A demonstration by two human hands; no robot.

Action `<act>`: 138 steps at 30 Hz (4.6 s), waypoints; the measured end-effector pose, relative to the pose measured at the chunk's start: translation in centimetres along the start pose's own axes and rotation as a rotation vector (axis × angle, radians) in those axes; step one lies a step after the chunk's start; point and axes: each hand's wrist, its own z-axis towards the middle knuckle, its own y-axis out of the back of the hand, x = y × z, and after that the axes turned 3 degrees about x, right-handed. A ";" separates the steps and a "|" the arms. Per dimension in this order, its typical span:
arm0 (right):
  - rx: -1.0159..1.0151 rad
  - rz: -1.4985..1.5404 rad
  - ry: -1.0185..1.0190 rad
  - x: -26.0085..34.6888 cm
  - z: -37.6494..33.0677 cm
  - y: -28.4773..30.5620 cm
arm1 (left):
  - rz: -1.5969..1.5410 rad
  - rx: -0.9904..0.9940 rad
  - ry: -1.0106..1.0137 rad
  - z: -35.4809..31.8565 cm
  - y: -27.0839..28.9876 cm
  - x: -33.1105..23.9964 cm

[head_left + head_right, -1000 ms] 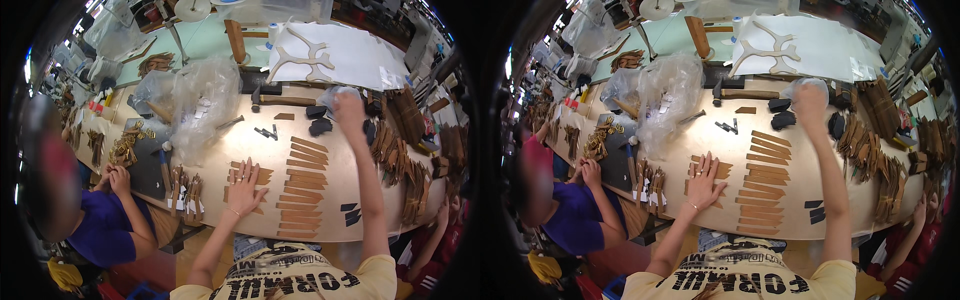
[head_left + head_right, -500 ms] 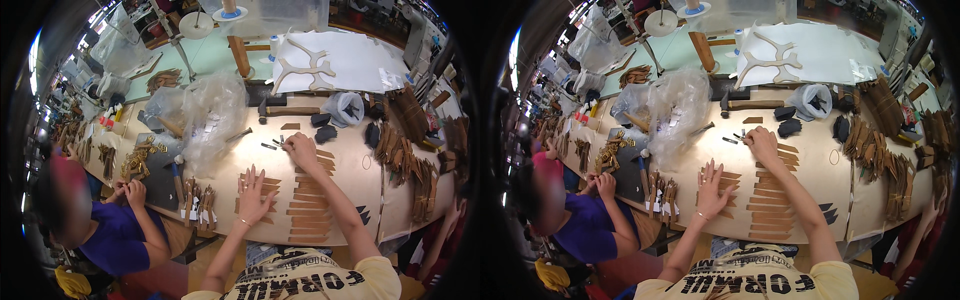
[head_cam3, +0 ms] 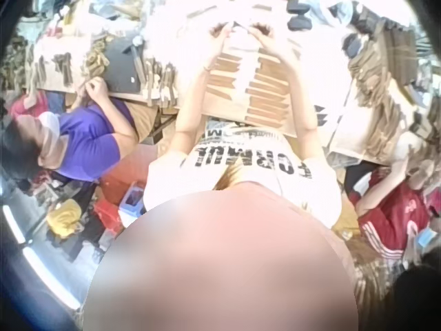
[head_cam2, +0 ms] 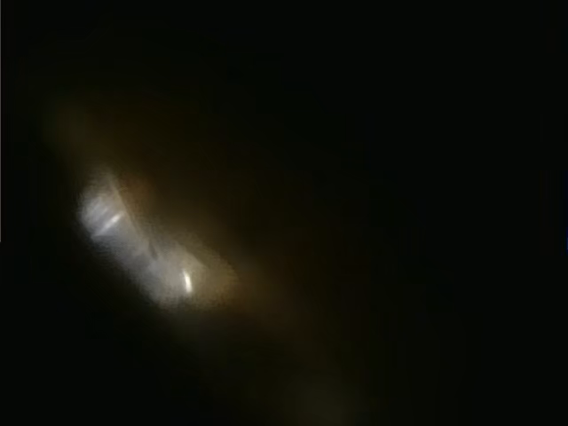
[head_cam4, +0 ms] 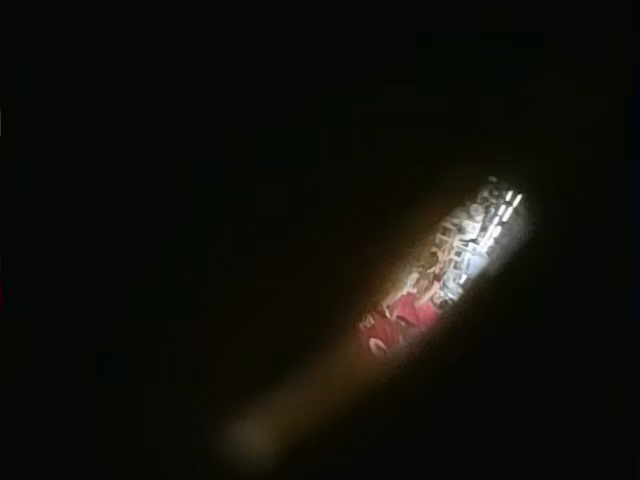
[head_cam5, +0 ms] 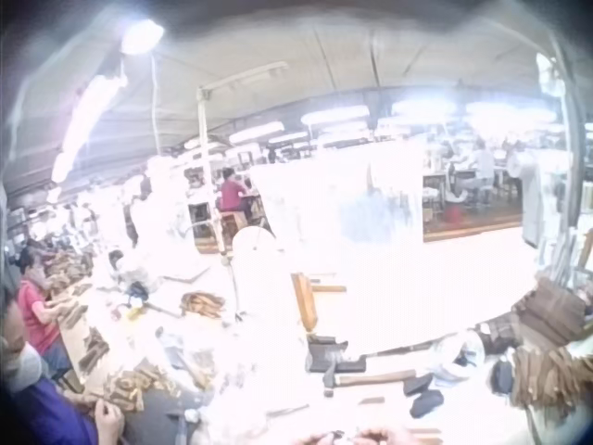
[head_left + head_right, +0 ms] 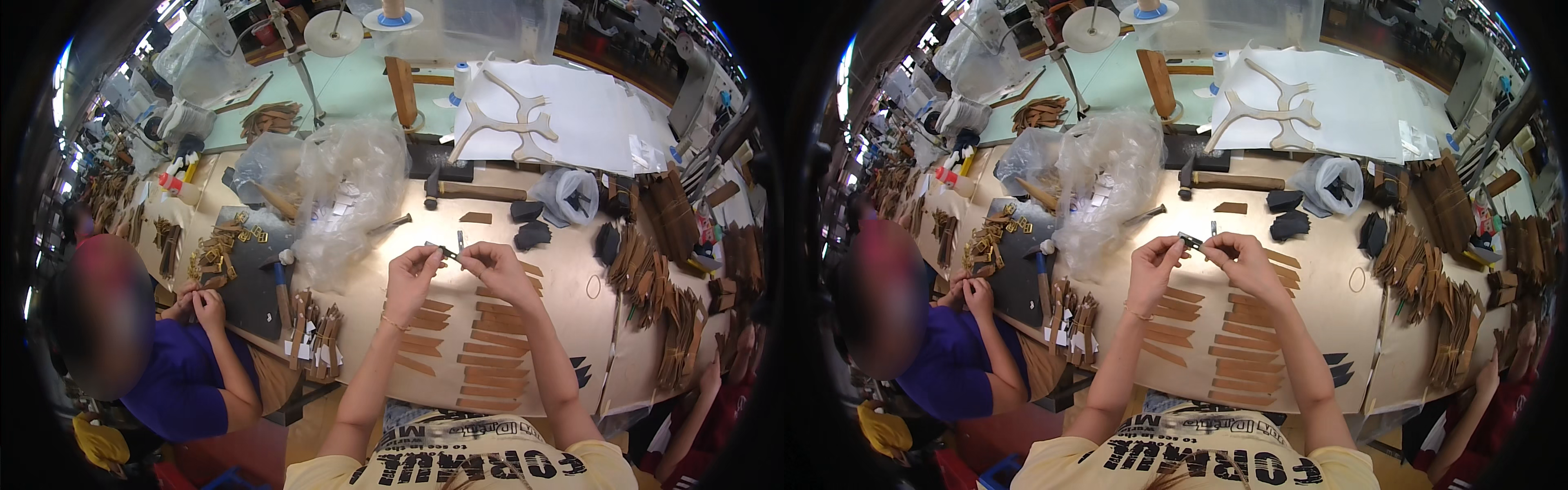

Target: The person assembles small wooden and metal components at a workbench. They pick up wooden strips, align them with metal brackets, and place them in rows on the table. The person also handles small white labels and bundles of wooden sticks, organizing them into neat stacks.

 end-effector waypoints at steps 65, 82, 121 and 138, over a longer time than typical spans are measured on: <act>-0.393 -1.011 0.488 -4.5 2.2 -4.6 | 0.604 -0.172 0.110 0.0 2.0 1.5; -0.313 -1.141 0.412 -5.4 0.4 -1.3 | 0.948 -0.252 -0.328 3.1 4.0 1.5; -0.274 -0.602 0.317 4.1 -3.6 -2.0 | 1.271 -0.075 -0.776 -2.4 -3.0 -2.5; -0.281 -0.575 0.267 3.9 -3.7 -1.9 | 1.360 -0.041 -0.860 -2.1 -2.7 -2.2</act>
